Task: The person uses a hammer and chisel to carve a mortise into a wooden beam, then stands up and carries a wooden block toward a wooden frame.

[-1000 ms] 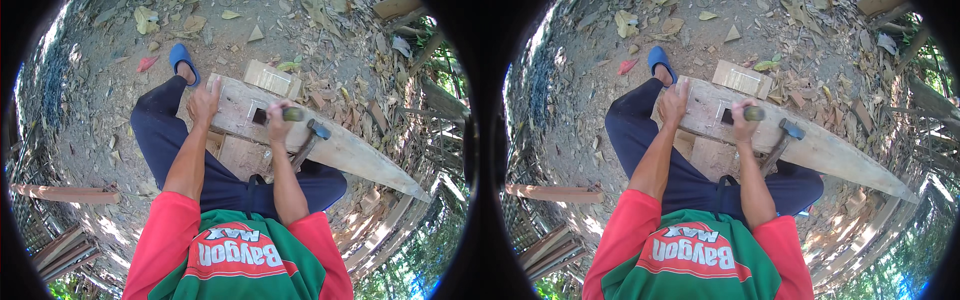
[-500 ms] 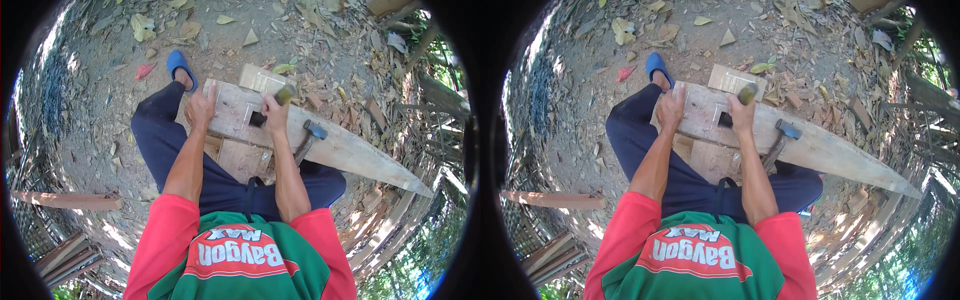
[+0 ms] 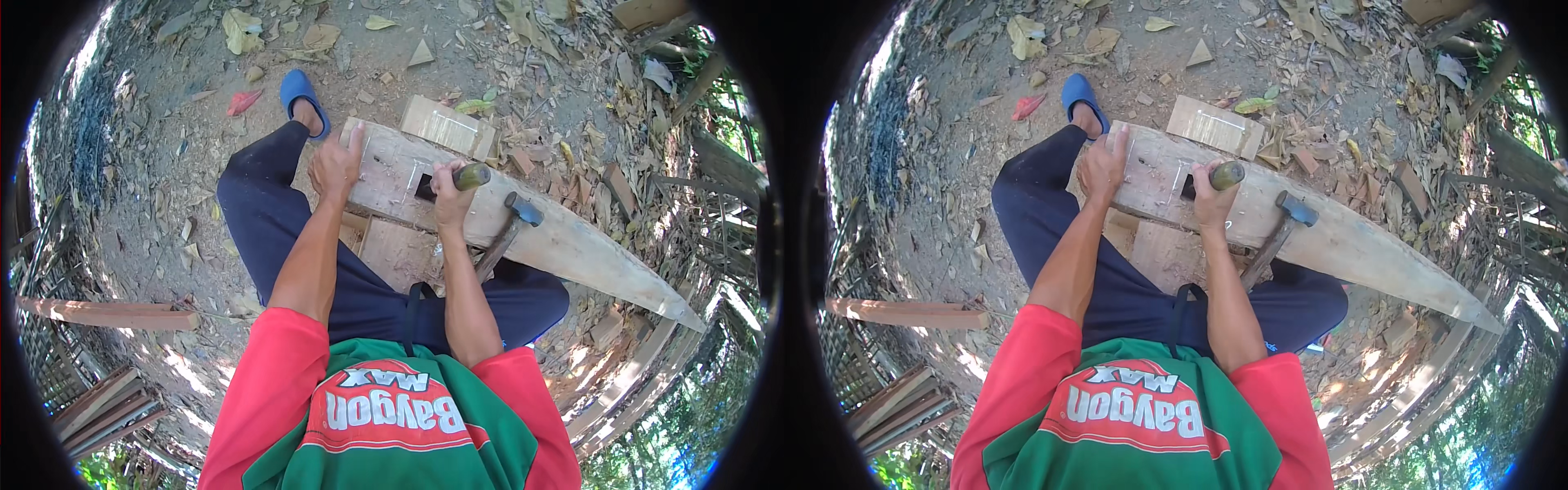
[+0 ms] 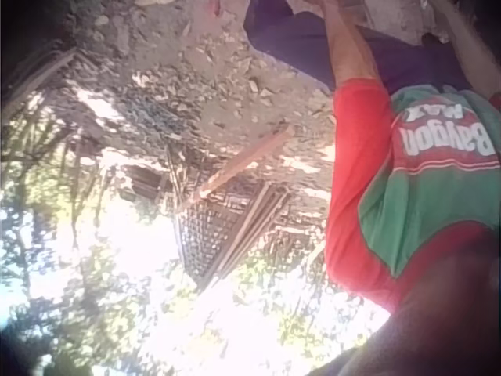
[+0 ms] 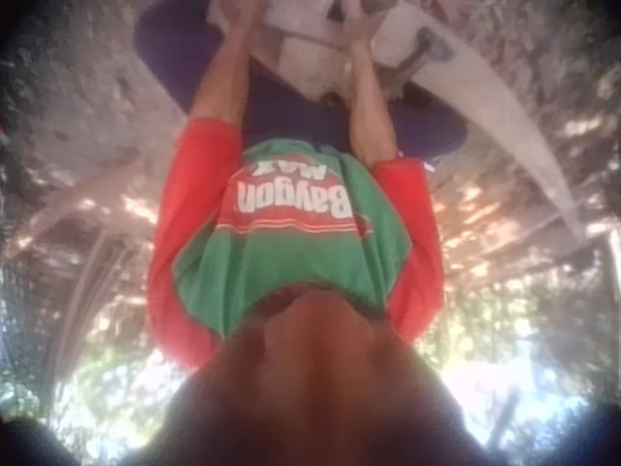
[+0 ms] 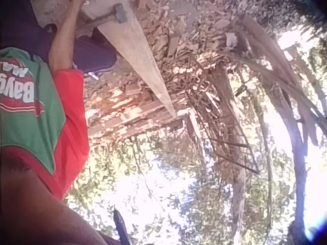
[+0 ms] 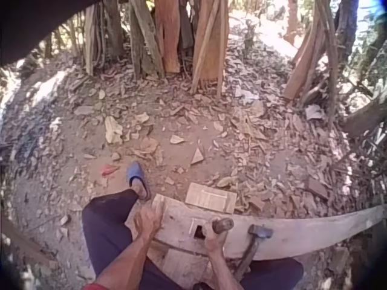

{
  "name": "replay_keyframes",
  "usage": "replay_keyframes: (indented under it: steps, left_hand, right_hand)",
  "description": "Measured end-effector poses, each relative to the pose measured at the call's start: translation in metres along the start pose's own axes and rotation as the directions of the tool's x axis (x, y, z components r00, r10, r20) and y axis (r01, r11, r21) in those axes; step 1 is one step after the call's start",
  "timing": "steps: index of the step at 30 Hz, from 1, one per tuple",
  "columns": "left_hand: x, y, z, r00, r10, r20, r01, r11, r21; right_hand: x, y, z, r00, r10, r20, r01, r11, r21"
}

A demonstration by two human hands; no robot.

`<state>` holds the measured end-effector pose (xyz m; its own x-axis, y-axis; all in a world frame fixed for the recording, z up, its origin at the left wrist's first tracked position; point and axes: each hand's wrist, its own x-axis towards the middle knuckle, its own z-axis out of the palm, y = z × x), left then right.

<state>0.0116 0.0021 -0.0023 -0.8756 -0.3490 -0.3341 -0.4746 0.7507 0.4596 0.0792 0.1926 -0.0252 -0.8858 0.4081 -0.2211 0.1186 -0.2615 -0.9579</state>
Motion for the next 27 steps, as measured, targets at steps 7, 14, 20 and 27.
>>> replay_keyframes:
  steps: [7, 14, 20, 27]
  left_hand:
    - [-0.006, -0.008, 0.003, 1.0, 0.001, -0.028, -0.001, 1.0, 0.004]
    - [-0.008, -0.003, -0.003, 1.0, 0.023, 0.013, -0.022, 0.998, -0.056]
    - [0.011, -0.045, 0.022, 0.908, 0.163, -0.385, -0.297, 0.899, -0.321]
    - [-0.11, -0.004, -0.056, 0.794, 0.594, 0.128, -0.423, 0.691, -0.587]
  right_hand:
    - [-0.012, -0.161, -0.024, 0.98, 0.028, 0.195, -0.096, 0.932, 0.35]
    - [-0.071, -0.171, -0.053, 0.988, 0.037, -0.15, -0.015, 0.989, 0.145]
    - [-0.148, -0.159, -0.041, 0.991, 0.053, -0.121, -0.032, 0.986, 0.166]
    - [-0.181, -0.163, -0.049, 0.998, -0.068, -0.006, 0.062, 0.94, -0.336]
